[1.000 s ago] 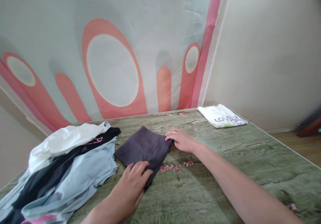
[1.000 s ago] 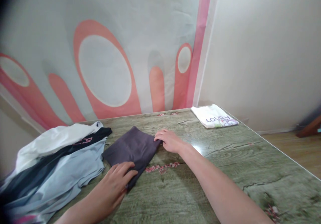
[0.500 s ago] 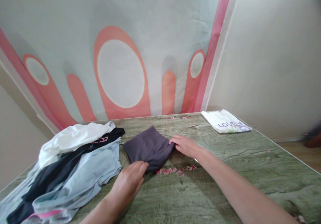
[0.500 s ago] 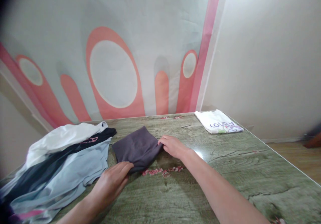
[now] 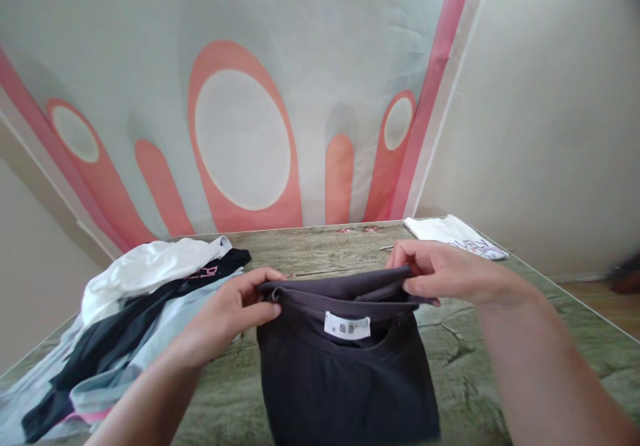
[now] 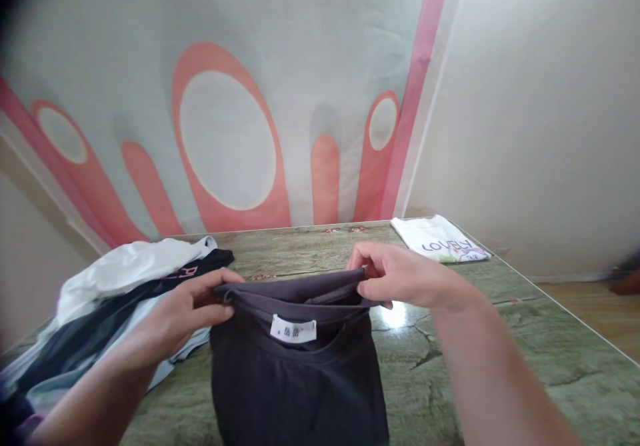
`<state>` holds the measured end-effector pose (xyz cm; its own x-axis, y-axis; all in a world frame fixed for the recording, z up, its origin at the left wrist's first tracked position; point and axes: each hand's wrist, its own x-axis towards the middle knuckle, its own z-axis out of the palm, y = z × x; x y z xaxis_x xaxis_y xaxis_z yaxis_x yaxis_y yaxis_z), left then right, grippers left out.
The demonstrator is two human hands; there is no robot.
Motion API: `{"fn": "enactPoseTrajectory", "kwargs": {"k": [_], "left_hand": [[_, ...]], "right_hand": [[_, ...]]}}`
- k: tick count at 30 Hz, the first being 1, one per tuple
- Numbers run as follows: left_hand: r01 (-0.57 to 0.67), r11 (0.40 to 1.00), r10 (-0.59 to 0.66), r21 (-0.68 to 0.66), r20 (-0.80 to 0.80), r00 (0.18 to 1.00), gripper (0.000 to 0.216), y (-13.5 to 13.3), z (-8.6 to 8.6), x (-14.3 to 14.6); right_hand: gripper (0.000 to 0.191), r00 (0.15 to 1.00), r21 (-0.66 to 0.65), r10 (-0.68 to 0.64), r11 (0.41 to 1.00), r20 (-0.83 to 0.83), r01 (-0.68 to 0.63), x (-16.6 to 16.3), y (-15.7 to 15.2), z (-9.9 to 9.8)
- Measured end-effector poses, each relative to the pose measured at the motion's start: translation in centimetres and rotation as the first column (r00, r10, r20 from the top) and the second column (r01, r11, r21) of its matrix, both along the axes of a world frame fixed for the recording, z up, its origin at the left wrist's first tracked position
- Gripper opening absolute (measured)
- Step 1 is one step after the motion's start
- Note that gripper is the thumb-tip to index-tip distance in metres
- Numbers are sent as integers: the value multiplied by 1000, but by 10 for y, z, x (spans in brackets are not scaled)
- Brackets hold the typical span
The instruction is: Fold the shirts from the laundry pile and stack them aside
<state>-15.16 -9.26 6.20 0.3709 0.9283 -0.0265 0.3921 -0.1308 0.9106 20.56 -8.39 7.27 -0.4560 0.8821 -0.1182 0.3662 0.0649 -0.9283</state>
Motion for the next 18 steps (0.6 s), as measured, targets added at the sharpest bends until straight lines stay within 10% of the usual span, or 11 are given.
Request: {"fn": "enactPoseTrajectory", "kwargs": {"k": [5,10,18], "left_hand": [[-6,973,6,-230,-2,1000,31,59,-67,15],[-189,982,186,4,-191,964,40,91,-127,7],[-131,957,224,257,-375,900,34,107,-136,5]], "right_hand": [[17,999,-94,-39,995,-23,37,-4,55,-68],[20,968,-145,-240,958,71,248,-2,94,-137],[49,987,-228,-158,962,-28,147,8,104,-153]]}}
